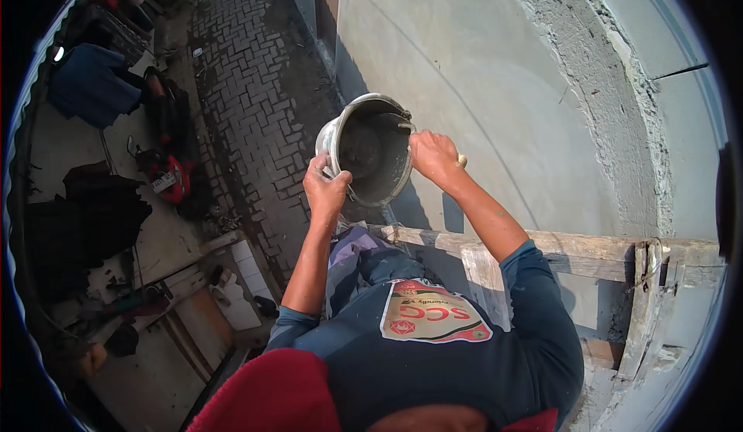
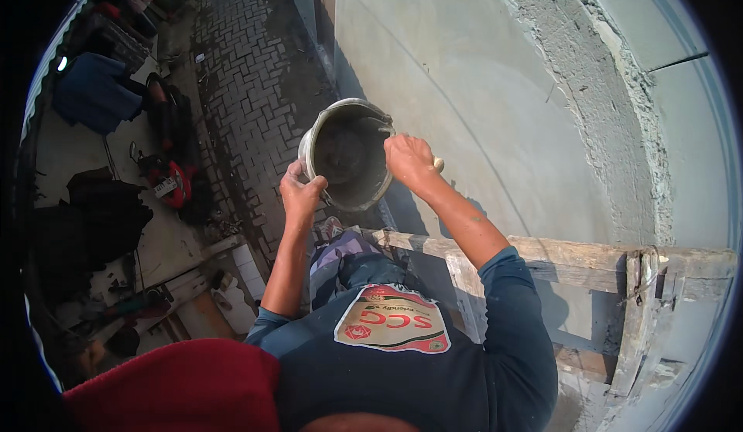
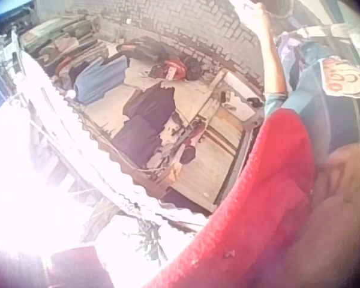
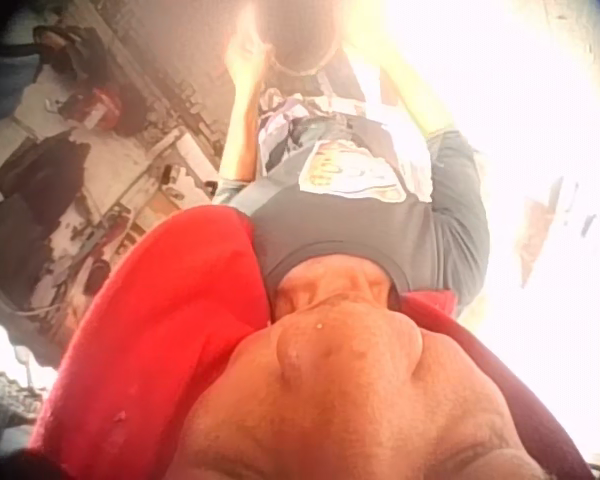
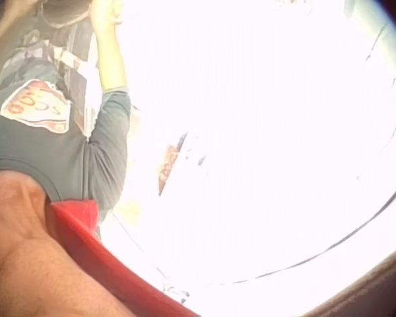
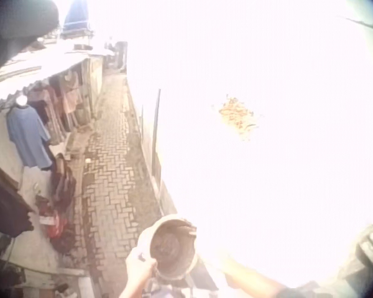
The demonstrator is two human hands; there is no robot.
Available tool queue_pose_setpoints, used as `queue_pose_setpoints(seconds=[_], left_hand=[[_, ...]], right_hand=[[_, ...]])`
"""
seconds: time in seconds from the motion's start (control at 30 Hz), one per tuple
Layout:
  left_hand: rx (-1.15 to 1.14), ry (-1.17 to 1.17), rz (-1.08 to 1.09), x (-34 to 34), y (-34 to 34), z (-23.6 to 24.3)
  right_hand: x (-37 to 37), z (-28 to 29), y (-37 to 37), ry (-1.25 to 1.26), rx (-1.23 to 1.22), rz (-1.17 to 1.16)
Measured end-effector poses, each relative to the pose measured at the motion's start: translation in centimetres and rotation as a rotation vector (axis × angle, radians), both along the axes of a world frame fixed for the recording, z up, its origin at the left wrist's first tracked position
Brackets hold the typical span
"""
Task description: The person applies cement to the top edge of a wall using a trowel, scooping mortar from a bucket and spreading it onto the cinder blocks.
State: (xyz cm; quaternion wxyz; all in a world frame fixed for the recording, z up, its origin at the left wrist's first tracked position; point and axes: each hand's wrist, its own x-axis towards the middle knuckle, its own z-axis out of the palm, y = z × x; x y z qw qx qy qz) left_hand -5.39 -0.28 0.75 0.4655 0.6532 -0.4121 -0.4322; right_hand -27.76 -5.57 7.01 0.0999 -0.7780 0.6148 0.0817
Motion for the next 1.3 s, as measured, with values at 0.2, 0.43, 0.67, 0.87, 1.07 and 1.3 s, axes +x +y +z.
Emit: queue_pose_setpoints(seconds=[0.2, 0.43, 0.67, 0.87, 1.07, 1.3], left_hand=[[-0.025, 0.154, 0.077, 0.7, 0.4, 0.9], [-0.138, -0.185, -0.018, 0.7, 1.4, 3.9], [0.029, 0.226, 0.07, 2.8, 1.7, 2.0], [0.134, 0.315, 0.102, 4.0, 1.4, 2.6], [0.109, 0.418, 0.186, 3.8, 1.0, 1.9], [0.121, 0.474, 0.229, 4.9, 0.8, 0.7]], right_hand=[[1.8, 2.7, -0.1, -0.069, 0.072, 0.138], [-0.1, 0.2, -4.4, 0.081, 0.347, 0.119], [-3.9, -4.3, -0.5, -0.899, 1.212, -0.39], [-2.7, -1.8, 0.3, -0.857, 0.936, -0.333], [-1.8, -0.9, -0.3, -0.694, 0.728, -0.233], [0.2, 1.8, -0.7, -0.826, 0.81, -0.184]])
